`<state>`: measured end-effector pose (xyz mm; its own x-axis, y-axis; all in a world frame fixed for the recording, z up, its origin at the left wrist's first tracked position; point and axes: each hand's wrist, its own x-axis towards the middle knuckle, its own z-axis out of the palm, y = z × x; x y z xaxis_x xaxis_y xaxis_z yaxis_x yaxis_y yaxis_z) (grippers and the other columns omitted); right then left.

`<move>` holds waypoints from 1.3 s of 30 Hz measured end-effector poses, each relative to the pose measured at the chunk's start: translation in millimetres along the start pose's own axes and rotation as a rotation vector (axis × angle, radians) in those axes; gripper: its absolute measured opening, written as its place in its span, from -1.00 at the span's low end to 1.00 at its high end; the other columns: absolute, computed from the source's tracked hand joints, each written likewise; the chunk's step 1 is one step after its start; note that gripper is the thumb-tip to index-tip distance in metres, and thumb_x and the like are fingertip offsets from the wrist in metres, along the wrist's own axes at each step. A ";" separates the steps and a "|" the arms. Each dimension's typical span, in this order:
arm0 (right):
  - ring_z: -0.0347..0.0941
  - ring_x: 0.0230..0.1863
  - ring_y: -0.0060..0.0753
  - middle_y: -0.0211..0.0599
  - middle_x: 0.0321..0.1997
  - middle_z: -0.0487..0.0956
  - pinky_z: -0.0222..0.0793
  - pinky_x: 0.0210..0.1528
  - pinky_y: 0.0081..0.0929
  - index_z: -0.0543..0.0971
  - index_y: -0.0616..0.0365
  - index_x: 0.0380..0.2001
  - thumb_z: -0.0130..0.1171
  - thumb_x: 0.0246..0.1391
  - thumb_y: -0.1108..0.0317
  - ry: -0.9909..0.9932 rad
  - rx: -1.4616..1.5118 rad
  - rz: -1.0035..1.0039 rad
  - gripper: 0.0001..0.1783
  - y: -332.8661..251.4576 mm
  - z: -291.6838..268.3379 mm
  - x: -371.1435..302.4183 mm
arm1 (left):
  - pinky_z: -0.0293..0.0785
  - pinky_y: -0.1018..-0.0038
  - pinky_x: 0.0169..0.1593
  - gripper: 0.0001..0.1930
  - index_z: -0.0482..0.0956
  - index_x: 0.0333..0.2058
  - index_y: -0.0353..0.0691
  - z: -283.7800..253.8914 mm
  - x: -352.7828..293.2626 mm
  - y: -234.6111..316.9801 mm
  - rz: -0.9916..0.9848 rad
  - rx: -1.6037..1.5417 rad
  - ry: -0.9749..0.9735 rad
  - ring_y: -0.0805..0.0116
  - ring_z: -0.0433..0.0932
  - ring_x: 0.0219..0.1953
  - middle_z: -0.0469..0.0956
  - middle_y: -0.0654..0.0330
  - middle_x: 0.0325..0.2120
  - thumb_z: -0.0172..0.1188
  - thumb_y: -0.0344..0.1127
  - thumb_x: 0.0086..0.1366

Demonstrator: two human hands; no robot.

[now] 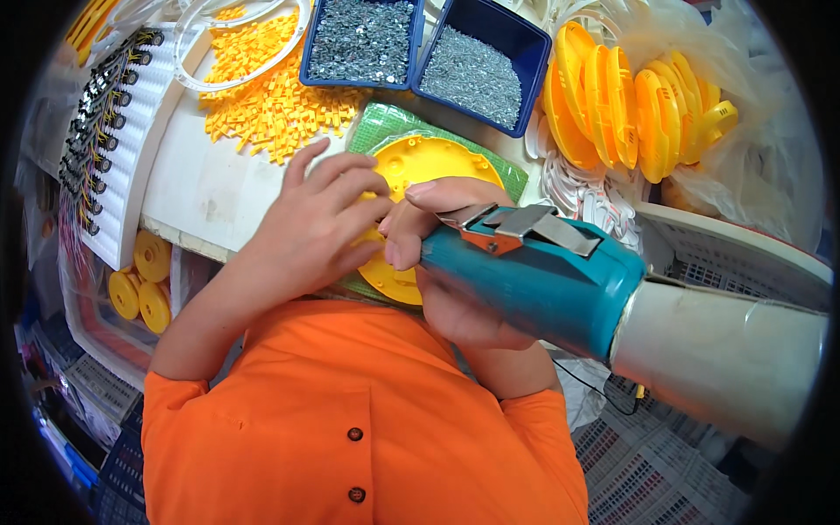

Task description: Assembling electronic and mechanical parts into a yellow plastic housing using an electric screwdriver and a soldering iron.

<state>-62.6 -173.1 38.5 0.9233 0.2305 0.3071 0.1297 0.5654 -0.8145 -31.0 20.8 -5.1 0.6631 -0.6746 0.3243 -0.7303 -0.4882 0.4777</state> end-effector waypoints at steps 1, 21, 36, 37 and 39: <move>0.49 -0.22 -0.28 -0.12 -0.31 0.58 0.34 0.10 -0.27 0.46 0.33 0.16 0.02 0.15 -0.39 -0.001 -0.001 0.002 -0.08 0.0 0.1 -0.1 | 0.12 0.01 0.36 -0.66 0.62 -0.19 -0.12 -4.7 0.3 -2.2 -0.001 -0.002 0.001 0.24 0.39 0.22 0.52 0.26 -0.06 0.40 -0.14 0.07; 0.51 -0.25 -0.27 -0.14 -0.29 0.59 0.36 0.00 -0.23 0.46 0.29 0.12 0.14 0.09 -0.39 0.010 -0.027 -0.050 -0.10 16.0 -2.5 3.1 | 0.02 -0.05 0.44 -0.24 0.57 0.09 -0.14 -6.6 -16.8 -23.7 0.056 -0.056 -0.135 0.05 0.15 0.45 0.40 0.17 0.25 0.39 0.22 -0.01; 0.50 -0.30 -0.26 -0.16 -0.35 0.58 0.35 -0.03 -0.21 0.47 0.28 0.16 0.05 0.07 -0.51 0.013 -0.096 -0.015 0.01 -3.5 -0.7 0.5 | 0.04 -0.07 0.42 -0.31 0.59 0.01 -0.14 -11.6 -8.6 -24.0 0.046 -0.095 -0.162 0.03 0.14 0.45 0.39 0.15 0.26 0.45 0.18 -0.02; 0.50 -0.30 -0.26 -0.16 -0.35 0.58 0.35 -0.03 -0.21 0.47 0.28 0.16 0.05 0.07 -0.51 0.018 -0.098 -0.019 0.01 -4.4 0.8 2.2 | 0.04 -0.07 0.42 -0.31 0.59 0.01 -0.14 -10.4 -6.9 -23.7 0.051 -0.096 -0.165 0.03 0.14 0.45 0.39 0.15 0.26 0.45 0.18 -0.02; 0.42 -0.41 -0.33 -0.30 -0.47 0.52 0.34 -0.16 -0.26 0.43 0.22 0.21 -0.15 0.07 -0.63 0.109 -0.153 -0.029 0.09 -4.2 5.0 5.3 | 0.16 0.03 0.35 -0.44 0.62 -0.07 -0.15 -7.7 -4.0 -22.7 0.025 -0.095 -0.049 0.07 0.28 0.36 0.46 0.16 0.16 0.44 0.08 0.03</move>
<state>-60.1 -170.3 46.0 0.9511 0.1243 0.2828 0.2023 0.4414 -0.8742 -15.8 38.8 -11.0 0.6347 -0.7132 0.2976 -0.7260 -0.4183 0.5458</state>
